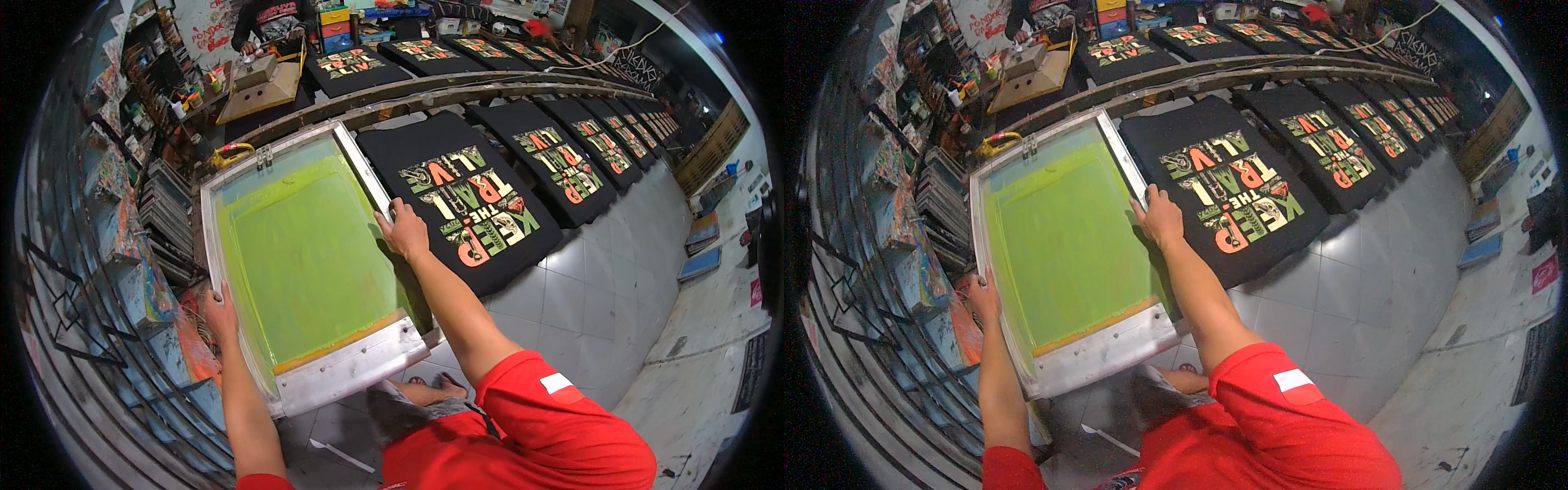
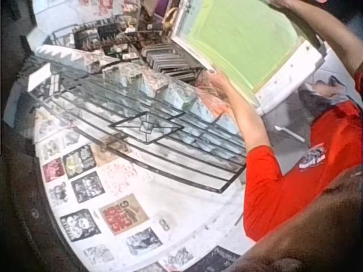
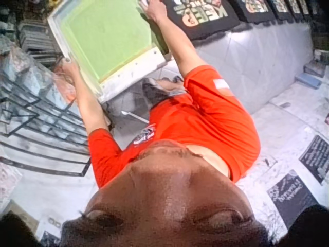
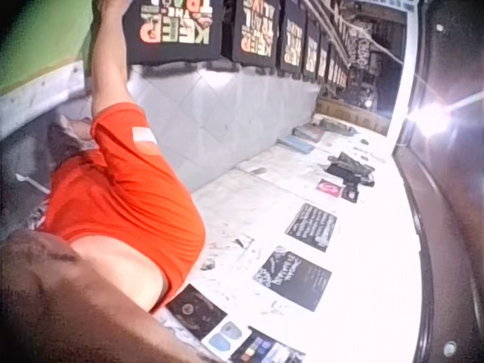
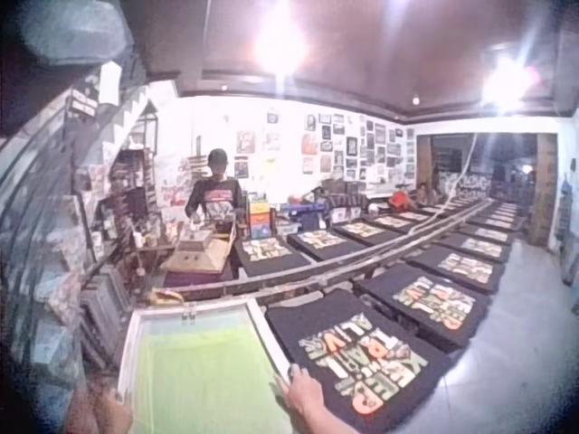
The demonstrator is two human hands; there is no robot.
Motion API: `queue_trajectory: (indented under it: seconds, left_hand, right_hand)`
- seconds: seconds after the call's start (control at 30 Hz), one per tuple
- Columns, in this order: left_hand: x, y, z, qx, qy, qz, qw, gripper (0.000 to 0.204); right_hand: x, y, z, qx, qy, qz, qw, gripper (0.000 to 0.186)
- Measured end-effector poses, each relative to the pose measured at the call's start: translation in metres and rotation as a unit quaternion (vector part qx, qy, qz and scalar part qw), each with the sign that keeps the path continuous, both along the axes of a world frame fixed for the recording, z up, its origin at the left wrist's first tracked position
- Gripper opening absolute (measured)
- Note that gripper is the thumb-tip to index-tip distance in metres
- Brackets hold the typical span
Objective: The person performs screen printing on several black t-shirts by pulling a squeegee with green ink across a screen frame and then lifting the frame to move to the next shirt on the production line.
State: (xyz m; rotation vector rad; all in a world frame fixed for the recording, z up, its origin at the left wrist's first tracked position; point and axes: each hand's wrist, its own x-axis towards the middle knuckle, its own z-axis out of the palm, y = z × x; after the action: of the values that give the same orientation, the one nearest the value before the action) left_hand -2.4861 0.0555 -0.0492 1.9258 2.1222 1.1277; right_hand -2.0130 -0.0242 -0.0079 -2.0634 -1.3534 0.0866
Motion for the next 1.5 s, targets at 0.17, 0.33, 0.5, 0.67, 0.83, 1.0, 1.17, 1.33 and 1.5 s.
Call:
queue_trajectory:
  seconds: [0.17,0.33,0.5,0.67,0.83,1.0,1.17,1.33,1.5]
  left_hand:
    - [0.013,-0.006,-0.002,-0.01,0.003,0.012,1.0,0.057]
    - [-0.004,0.0,-0.005,0.021,0.013,0.02,1.0,0.057]
    - [0.002,-0.002,-0.004,0.004,-0.001,0.007,1.0,0.057]
    - [-0.002,0.011,-0.004,0.041,0.0,0.013,0.999,0.057]
    - [-0.001,0.004,-0.01,0.011,-0.013,0.014,1.0,0.057]
    - [0.003,0.004,-0.007,-0.02,-0.015,0.028,0.999,0.058]
    - [-0.005,0.006,-0.005,-0.011,-0.021,0.016,1.0,0.059]
    - [0.008,-0.004,0.002,-0.022,-0.013,0.028,0.999,0.059]
    - [0.006,-0.004,0.002,-0.033,-0.016,0.032,0.999,0.059]
  right_hand:
    - [0.006,-0.002,-0.007,-0.012,-0.015,-0.015,1.0,0.053]
    - [-0.001,-0.001,-0.006,-0.005,0.004,-0.002,1.0,0.056]
    - [0.006,0.007,-0.006,-0.01,-0.018,-0.003,1.0,0.061]
    - [0.004,0.005,-0.003,-0.014,0.026,0.001,1.0,0.06]
    - [0.005,0.004,-0.008,-0.006,0.013,-0.014,1.0,0.055]
    - [0.004,0.0,-0.001,-0.019,0.04,-0.02,0.999,0.055]
    - [0.0,0.001,0.002,-0.014,0.04,-0.017,0.999,0.055]
    - [0.004,0.0,-0.002,-0.009,0.031,-0.016,0.999,0.054]
    - [0.005,0.002,-0.005,-0.007,0.026,-0.015,1.0,0.054]
